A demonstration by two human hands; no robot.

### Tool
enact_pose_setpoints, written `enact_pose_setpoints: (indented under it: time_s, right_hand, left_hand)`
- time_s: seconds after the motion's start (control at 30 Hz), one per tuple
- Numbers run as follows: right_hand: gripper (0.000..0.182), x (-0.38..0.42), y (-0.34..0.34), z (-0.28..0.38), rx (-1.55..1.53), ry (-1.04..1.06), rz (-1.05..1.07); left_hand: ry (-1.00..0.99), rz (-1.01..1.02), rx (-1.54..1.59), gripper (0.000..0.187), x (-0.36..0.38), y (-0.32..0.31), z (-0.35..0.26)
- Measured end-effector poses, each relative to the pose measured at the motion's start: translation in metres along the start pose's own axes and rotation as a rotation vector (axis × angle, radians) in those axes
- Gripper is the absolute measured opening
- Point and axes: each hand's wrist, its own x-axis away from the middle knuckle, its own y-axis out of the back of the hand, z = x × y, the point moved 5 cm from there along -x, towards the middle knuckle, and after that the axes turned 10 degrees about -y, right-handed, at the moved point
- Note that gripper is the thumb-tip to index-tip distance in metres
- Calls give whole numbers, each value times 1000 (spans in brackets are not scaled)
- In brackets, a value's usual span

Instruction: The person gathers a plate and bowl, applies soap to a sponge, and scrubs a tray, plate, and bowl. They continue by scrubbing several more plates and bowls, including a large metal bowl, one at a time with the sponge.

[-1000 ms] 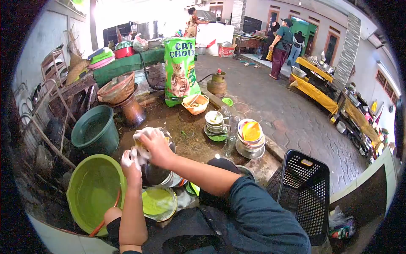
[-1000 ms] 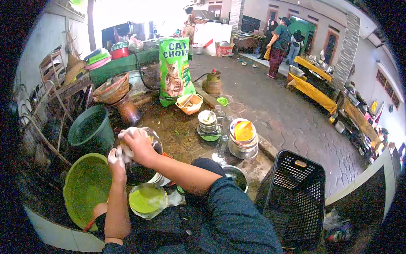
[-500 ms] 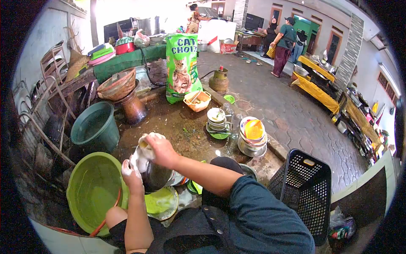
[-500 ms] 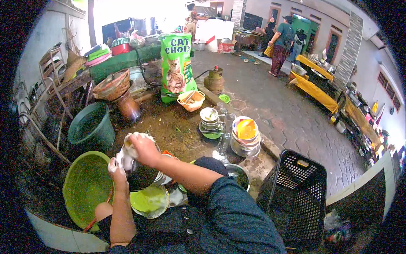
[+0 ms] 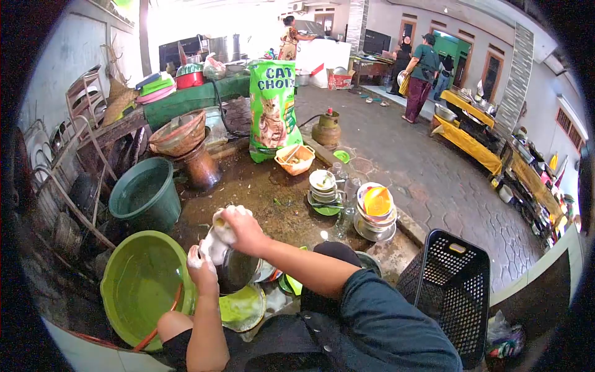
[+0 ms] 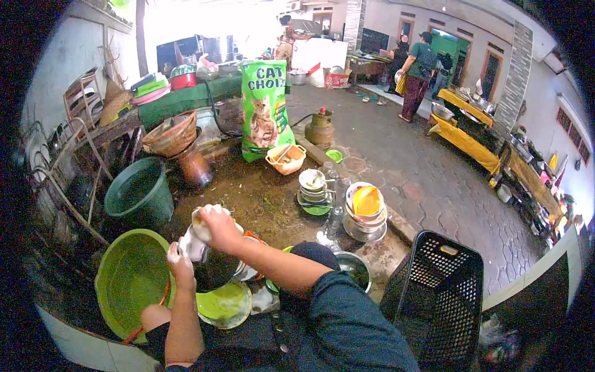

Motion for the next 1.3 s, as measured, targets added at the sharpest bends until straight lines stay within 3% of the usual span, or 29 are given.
enact_pose_setpoints:
  time_s: [0.03,0.13,0.2,0.27,0.3,0.4,0.5,0.53,0.6,0.63,0.67,0.73,0.77,0.87,0.93,0.97,1.0,1.07,1.1,1.13,1.2,1.23,1.3]
  right_hand:
    - [42,-2,-1,-8,-89,-19,-8]
    - [38,-17,-13,-69,-418,-418,-54]
    - [38,-17,-11,-95,-682,-701,64]
    - [39,-26,-21,-129,-740,-671,57]
    - [38,-27,-21,-131,-863,-679,75]
    - [29,-32,-4,-119,-1068,-629,142]
    - [25,-37,17,-113,-1160,-633,147]
    - [25,-40,22,-112,-1115,-584,154]
    - [26,-48,26,-111,-1080,-372,179]
    - [32,-43,31,-95,-1113,-420,283]
    - [37,-37,41,-75,-914,-360,247]
    - [56,-34,27,-62,-492,-158,360]
    - [59,-27,30,-42,-438,-184,370]
    - [44,-9,16,-11,-291,-102,142]
    - [38,7,5,14,-165,160,38]
    - [40,12,3,27,-211,168,163]
    - [40,15,2,31,-181,201,141]
    - [39,4,-7,8,-261,82,139]
    - [40,-1,-5,-5,-310,32,-9]
    - [35,-5,-5,-19,-437,-182,2]
    - [35,-13,-16,-60,-323,-332,-118]
    - [31,-11,-16,-60,-320,-382,-60]
    - [31,2,-7,-32,-174,-341,-60]
  left_hand:
    - [-8,-3,66,19,2,2,-12]
    - [2,-26,255,20,-5,4,-2]
    - [22,-47,374,19,-10,10,-3]
    - [159,-20,711,17,-11,17,-32]
    - [277,33,655,16,-9,24,-42]
    - [186,56,734,17,-15,26,-22]
    - [97,129,718,15,-8,26,-42]
    - [99,127,714,15,-5,27,-54]
    - [154,376,583,18,3,21,-77]
    - [215,572,501,24,6,16,-71]
    - [-6,675,502,26,7,8,-70]
    - [44,657,483,22,12,-5,-52]
    - [46,656,483,22,15,-11,-44]
    - [135,544,542,17,20,-17,-38]
    - [59,450,616,17,20,-16,-55]
    - [89,475,726,17,14,-25,-36]
    - [87,468,725,17,17,-25,-17]
    - [197,413,644,17,21,-16,-50]
    - [109,470,615,19,18,-21,-36]
    - [112,471,613,19,18,-19,-39]
    - [-86,525,347,20,18,-14,-58]
    - [-144,501,298,19,19,-11,-66]
    - [-45,490,456,19,20,-18,-46]
